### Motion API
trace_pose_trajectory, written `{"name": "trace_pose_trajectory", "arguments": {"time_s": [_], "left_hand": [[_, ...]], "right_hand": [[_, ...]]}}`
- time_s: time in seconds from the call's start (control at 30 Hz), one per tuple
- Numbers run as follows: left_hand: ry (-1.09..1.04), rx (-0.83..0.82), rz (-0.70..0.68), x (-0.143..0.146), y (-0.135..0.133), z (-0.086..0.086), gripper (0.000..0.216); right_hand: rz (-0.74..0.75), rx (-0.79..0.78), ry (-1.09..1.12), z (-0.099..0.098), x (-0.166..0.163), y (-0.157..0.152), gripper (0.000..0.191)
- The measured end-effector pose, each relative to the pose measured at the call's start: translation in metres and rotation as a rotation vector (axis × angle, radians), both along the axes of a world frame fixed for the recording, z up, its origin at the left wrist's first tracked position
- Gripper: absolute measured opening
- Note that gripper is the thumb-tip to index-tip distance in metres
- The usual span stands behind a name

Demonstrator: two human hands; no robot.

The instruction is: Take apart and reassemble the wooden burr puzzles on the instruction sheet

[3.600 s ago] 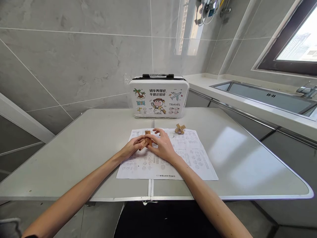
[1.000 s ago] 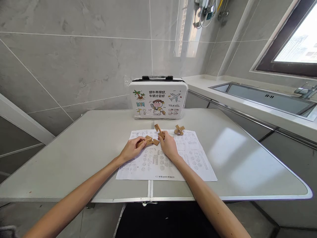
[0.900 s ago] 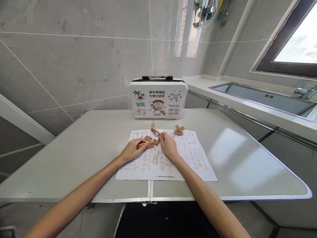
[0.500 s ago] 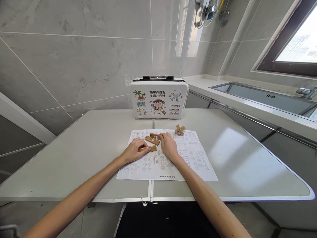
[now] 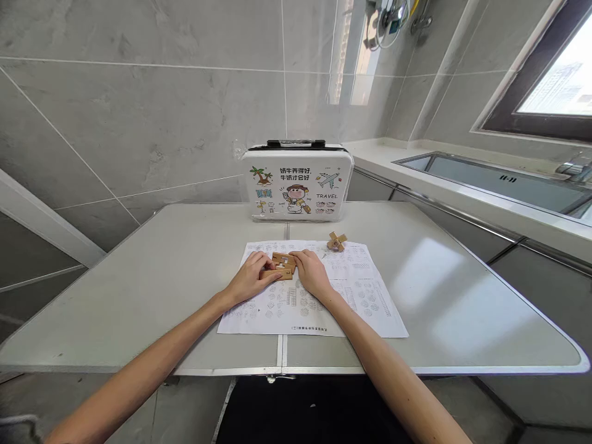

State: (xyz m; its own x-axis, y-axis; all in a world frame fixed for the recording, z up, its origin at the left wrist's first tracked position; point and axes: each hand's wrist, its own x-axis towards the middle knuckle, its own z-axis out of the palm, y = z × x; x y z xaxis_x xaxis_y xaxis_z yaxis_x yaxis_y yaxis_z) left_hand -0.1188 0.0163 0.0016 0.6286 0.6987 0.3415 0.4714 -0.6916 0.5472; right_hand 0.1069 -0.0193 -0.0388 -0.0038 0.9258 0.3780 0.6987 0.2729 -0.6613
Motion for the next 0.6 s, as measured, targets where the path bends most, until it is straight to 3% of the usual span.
{"name": "trace_pose_trajectory", "arguments": {"time_s": [0.6], "left_hand": [[-0.013, 0.095, -0.097, -0.0007, -0.0049, 0.0040, 0.023]], "right_hand": [[0.058, 0.018, -0.005, 0.0017, -0.0059, -0.0047, 0.034]]}}
